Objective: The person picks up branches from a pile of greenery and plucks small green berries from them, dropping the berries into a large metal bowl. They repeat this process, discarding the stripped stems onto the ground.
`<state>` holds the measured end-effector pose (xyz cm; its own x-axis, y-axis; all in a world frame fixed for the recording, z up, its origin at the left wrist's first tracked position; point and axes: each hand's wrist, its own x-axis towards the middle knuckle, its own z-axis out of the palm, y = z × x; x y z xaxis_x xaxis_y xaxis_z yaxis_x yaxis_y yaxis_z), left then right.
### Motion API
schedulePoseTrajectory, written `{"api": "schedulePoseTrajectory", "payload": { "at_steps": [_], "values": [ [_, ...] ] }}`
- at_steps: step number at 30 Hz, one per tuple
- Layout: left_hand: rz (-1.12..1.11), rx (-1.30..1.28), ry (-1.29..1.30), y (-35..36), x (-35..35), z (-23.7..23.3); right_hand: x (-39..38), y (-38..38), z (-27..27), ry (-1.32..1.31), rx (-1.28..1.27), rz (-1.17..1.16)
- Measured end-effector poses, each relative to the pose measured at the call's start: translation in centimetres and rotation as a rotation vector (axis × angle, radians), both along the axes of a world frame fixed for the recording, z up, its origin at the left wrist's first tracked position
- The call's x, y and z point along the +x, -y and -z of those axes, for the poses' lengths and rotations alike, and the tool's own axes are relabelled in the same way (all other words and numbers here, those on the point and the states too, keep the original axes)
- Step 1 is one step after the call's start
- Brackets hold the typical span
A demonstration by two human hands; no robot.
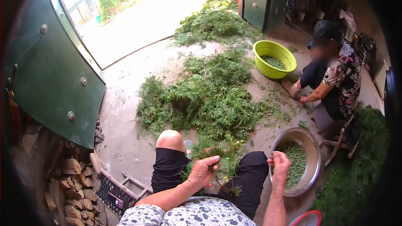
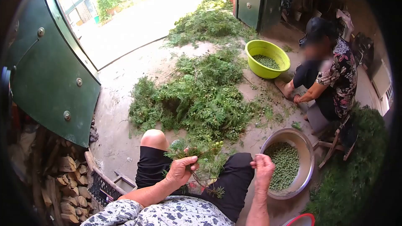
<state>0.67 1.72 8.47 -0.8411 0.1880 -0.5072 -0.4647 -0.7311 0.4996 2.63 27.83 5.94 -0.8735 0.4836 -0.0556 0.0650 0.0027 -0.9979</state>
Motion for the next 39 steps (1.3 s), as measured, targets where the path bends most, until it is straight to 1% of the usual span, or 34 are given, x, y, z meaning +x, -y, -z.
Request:
{"api": "schedulePoseTrajectory", "payload": {
  "at_steps": [1,3,5,7,8,10,12,14,15,16,17,19,20,22,23,26,28,29,31,32,33,35,36,37,38,39],
  "values": [
    [0.001,0.002,-0.009,-0.2,0.0,0.2,-0.1,3.6,-1.5,0.027,-0.072,-0.135],
    [0.022,-0.084,-0.023,-0.3,0.0,0.5,-0.1,8.5,-2.7,0.062,-0.046,-0.358],
    [0.025,-0.085,-0.044,-0.3,0.2,0.4,-0.3,11.5,-3.6,0.071,-0.030,-0.453],
    [-0.007,-0.067,-0.091,-0.2,0.4,0.6,-0.6,12.8,-2.6,0.083,-0.115,-0.425],
    [-0.007,-0.064,-0.093,-0.1,0.4,0.6,-0.6,13.0,-2.7,0.083,-0.111,-0.425],
    [0.012,-0.080,-0.077,0.5,0.4,0.8,-0.6,13.3,-3.0,0.093,-0.249,-0.363],
    [0.022,-0.084,-0.069,0.7,0.4,0.9,-0.5,13.2,-2.0,0.058,-0.218,-0.374],
    [0.075,-0.147,-0.102,0.6,0.4,0.8,-0.6,13.2,-1.9,0.022,-0.190,-0.383],
    [0.075,-0.145,-0.101,0.6,0.4,0.9,-0.5,13.2,-2.1,0.021,-0.101,-0.403],
    [0.118,-0.125,-0.007,0.7,0.4,1.0,-0.4,13.3,-2.4,0.020,-0.012,-0.423],
    [0.162,-0.106,0.087,0.8,0.3,1.0,-0.5,13.5,-2.8,0.019,-0.011,-0.423],
    [0.137,-0.132,0.046,0.6,0.3,0.3,-0.8,13.9,-3.5,-0.128,0.223,-0.362],
    [0.111,-0.159,0.006,0.5,0.3,0.0,-0.8,13.8,-3.4,-0.128,0.222,-0.361],
    [0.123,-0.197,-0.038,0.6,0.7,1.4,-0.9,13.5,-3.2,-0.249,0.461,-0.390],
    [0.134,-0.234,-0.082,0.6,0.8,1.9,-0.9,13.5,-3.3,-0.250,0.461,-0.390],
    [0.161,-0.305,-0.088,0.4,1.0,1.3,-0.9,13.4,-3.4,-0.263,0.452,-0.376],
    [0.179,-0.347,-0.112,0.2,0.9,0.6,-0.8,13.2,-3.0,-0.137,0.372,-0.390],
    [0.196,-0.390,-0.137,0.0,0.9,0.2,-0.6,13.3,-3.1,-0.137,0.372,-0.391],
    [0.205,-0.375,-0.129,-0.3,0.7,-1.0,-0.2,13.7,-3.3,0.050,0.062,-0.322],
    [0.218,-0.359,-0.121,-0.4,0.6,-1.3,-0.2,13.8,-3.3,0.049,0.061,-0.324],
    [0.216,-0.359,-0.121,-0.5,0.6,-0.6,-0.1,13.8,-3.2,0.014,0.094,-0.297],
    [0.248,-0.352,-0.210,-0.5,0.6,1.5,0.1,13.8,-2.7,-0.023,0.126,-0.272],
    [0.247,-0.353,-0.211,-0.4,0.7,1.3,0.1,13.5,-2.0,-0.082,0.167,-0.185],
    [0.288,-0.420,-0.227,-0.4,0.7,1.1,0.0,13.1,-1.4,-0.141,0.207,-0.099],
    [0.330,-0.486,-0.243,-0.3,0.8,0.8,-0.3,11.9,-1.3,-0.113,0.146,-0.029],
    [0.328,-0.486,-0.239,-0.4,0.8,0.5,-0.5,10.4,-1.8,-0.093,0.181,0.027]
  ]
}}
